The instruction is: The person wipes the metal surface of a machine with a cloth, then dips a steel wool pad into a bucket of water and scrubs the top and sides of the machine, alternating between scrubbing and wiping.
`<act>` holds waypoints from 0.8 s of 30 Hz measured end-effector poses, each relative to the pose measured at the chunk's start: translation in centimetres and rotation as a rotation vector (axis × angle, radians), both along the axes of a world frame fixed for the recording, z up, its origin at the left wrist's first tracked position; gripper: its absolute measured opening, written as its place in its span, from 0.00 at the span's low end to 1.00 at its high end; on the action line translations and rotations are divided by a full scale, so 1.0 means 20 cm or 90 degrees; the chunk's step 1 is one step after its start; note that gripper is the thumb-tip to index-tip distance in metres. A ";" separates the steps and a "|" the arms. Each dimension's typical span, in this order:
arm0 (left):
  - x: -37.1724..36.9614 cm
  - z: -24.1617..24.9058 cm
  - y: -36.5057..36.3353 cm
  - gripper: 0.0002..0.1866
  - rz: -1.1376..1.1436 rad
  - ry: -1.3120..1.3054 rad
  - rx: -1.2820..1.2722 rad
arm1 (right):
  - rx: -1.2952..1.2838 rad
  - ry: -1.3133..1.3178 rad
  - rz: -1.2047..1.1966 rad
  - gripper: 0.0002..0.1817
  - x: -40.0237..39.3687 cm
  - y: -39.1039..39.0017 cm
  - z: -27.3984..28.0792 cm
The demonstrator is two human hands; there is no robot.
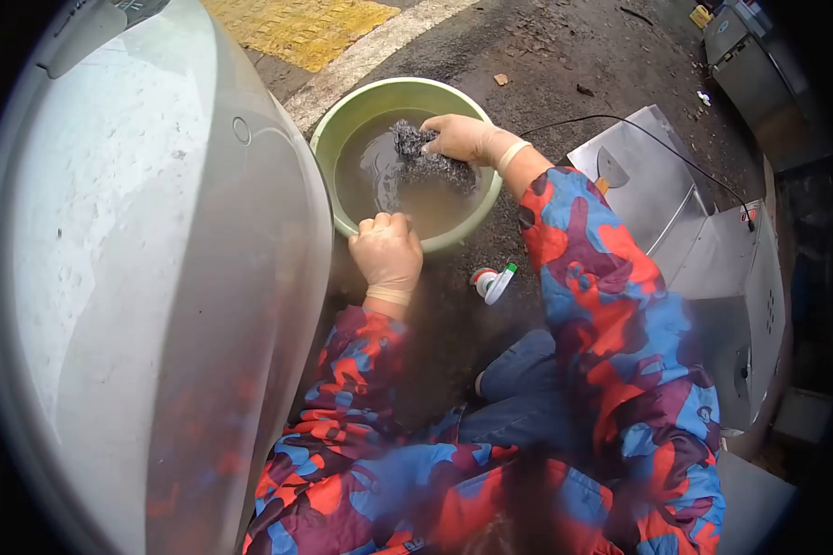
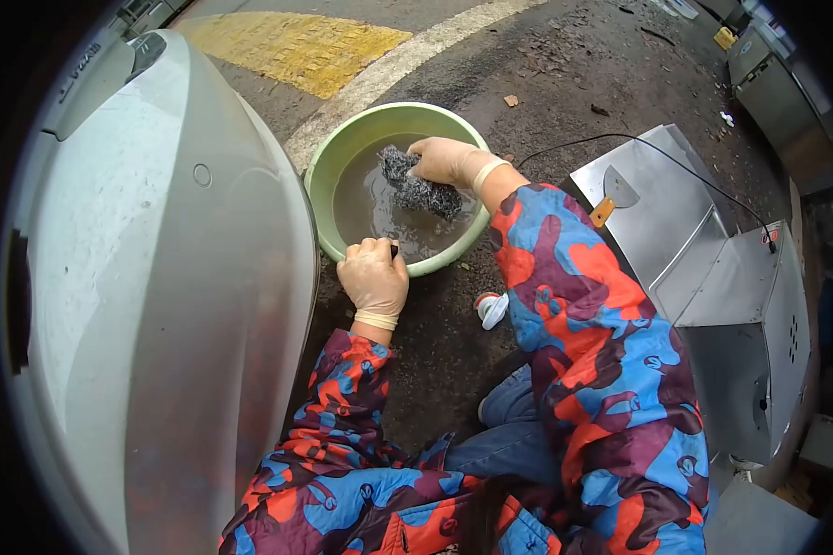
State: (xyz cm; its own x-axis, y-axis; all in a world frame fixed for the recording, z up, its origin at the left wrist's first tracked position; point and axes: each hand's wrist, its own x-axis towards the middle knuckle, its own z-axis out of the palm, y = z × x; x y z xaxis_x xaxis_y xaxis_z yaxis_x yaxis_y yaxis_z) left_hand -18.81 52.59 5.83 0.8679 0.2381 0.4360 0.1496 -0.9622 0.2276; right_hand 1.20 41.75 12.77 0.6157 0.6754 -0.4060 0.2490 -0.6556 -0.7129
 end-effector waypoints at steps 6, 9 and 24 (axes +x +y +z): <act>0.00 0.01 0.00 0.07 0.010 0.039 -0.006 | 0.220 0.019 0.025 0.23 0.02 0.00 0.39; 0.00 0.01 0.02 0.07 0.011 0.045 -0.008 | 0.288 0.187 -0.096 0.19 -0.07 0.01 0.44; 0.00 -0.01 0.00 0.04 -0.001 0.004 -0.006 | 0.101 -0.332 -0.037 0.21 -0.04 0.02 0.50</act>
State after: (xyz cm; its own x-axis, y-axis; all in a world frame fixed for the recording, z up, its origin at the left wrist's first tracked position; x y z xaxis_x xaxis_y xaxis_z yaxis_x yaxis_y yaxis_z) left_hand -18.81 52.68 5.60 0.8708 0.2414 0.4284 0.1499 -0.9600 0.2363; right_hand 0.37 42.20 22.71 0.7465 0.6619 0.0676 0.5622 -0.5731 -0.5963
